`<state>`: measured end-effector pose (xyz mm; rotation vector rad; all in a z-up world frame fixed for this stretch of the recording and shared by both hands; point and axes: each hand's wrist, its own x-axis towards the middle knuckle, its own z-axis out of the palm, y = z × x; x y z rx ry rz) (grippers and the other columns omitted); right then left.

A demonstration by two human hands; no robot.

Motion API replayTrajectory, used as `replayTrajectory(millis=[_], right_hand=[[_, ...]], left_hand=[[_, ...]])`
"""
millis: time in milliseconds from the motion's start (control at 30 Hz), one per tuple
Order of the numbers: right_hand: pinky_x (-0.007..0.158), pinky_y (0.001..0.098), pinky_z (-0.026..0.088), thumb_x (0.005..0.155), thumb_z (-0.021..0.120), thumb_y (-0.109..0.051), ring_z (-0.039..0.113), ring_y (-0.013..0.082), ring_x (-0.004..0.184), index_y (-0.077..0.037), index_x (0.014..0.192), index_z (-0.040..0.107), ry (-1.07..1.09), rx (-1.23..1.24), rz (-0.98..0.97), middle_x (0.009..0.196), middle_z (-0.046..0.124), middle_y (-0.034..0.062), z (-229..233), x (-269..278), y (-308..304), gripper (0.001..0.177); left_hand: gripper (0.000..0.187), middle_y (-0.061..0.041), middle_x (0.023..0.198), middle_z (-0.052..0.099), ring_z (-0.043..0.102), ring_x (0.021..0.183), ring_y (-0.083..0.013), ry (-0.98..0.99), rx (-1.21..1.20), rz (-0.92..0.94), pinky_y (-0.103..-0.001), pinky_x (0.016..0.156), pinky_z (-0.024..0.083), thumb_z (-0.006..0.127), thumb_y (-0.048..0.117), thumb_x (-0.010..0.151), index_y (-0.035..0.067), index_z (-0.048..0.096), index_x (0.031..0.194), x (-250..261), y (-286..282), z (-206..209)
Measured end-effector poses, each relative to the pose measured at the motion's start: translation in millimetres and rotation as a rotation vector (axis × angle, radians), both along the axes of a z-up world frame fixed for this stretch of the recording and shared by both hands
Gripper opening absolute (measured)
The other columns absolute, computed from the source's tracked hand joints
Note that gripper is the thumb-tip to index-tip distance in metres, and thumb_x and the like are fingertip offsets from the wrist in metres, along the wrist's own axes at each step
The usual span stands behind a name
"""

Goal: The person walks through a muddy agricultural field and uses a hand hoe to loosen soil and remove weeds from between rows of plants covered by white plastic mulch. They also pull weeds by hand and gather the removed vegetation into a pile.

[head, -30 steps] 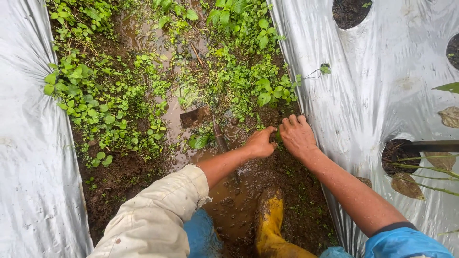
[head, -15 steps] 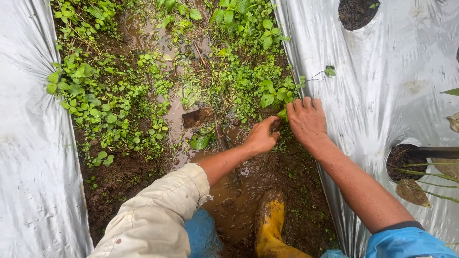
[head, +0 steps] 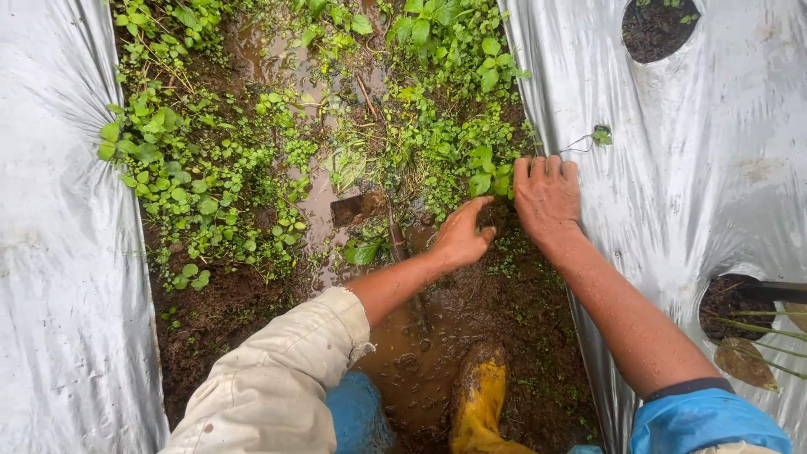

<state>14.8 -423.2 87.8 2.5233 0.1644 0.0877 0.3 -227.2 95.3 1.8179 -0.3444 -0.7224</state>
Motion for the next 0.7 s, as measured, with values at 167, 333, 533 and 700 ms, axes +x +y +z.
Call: replayTrajectory(millis=[167,333,533,700], right_hand=[[0.081,0.0378,0.036,0.095,0.059,-0.012,0.055,0.0199,0.083,-0.018,0.097,0.057,0.092,0.056,-0.005,0.084,0.065,0.0025,-0.7,-1.7,3.9,0.007],[0.073,0.0403,0.038,0.079,0.069,-0.015,0.059,0.0275,0.077,-0.014,0.086,0.056,-0.015,0.324,0.214,0.077,0.060,0.0100,-29.3,-24.3,-1.6,0.016],[0.055,0.0291,0.055,0.096,0.057,-0.014,0.069,0.0172,0.070,-0.003,0.136,0.046,0.136,0.211,-0.134,0.102,0.068,0.0100,25.1,-2.1,26.1,0.044],[0.055,0.0349,0.060,0.096,0.060,-0.009,0.075,0.0205,0.072,-0.002,0.129,0.052,0.041,0.235,-0.039,0.105,0.069,0.0107,14.6,18.4,28.3,0.035]], left_hand=[[0.061,-0.028,0.148,0.052,0.045,0.142,-0.0527,0.019,0.008,0.007,-0.069,0.114,0.039,0.061,0.014,0.096,0.004,0.043,0.154,1.6,8.4,-11.4],[0.062,-0.027,0.147,0.053,0.046,0.142,-0.0512,0.004,0.009,-0.005,-0.069,0.114,0.039,0.062,0.016,0.096,0.006,0.043,0.154,3.5,8.5,-15.6],[0.061,-0.029,0.147,0.052,0.046,0.141,-0.0536,-0.013,0.020,-0.011,-0.069,0.115,0.038,0.062,0.016,0.096,0.004,0.044,0.153,4.3,10.6,-16.1],[0.061,-0.029,0.148,0.051,0.044,0.142,-0.0530,0.026,0.017,-0.010,-0.069,0.115,0.037,0.060,0.015,0.097,0.004,0.043,0.154,6.2,19.3,-10.5]])
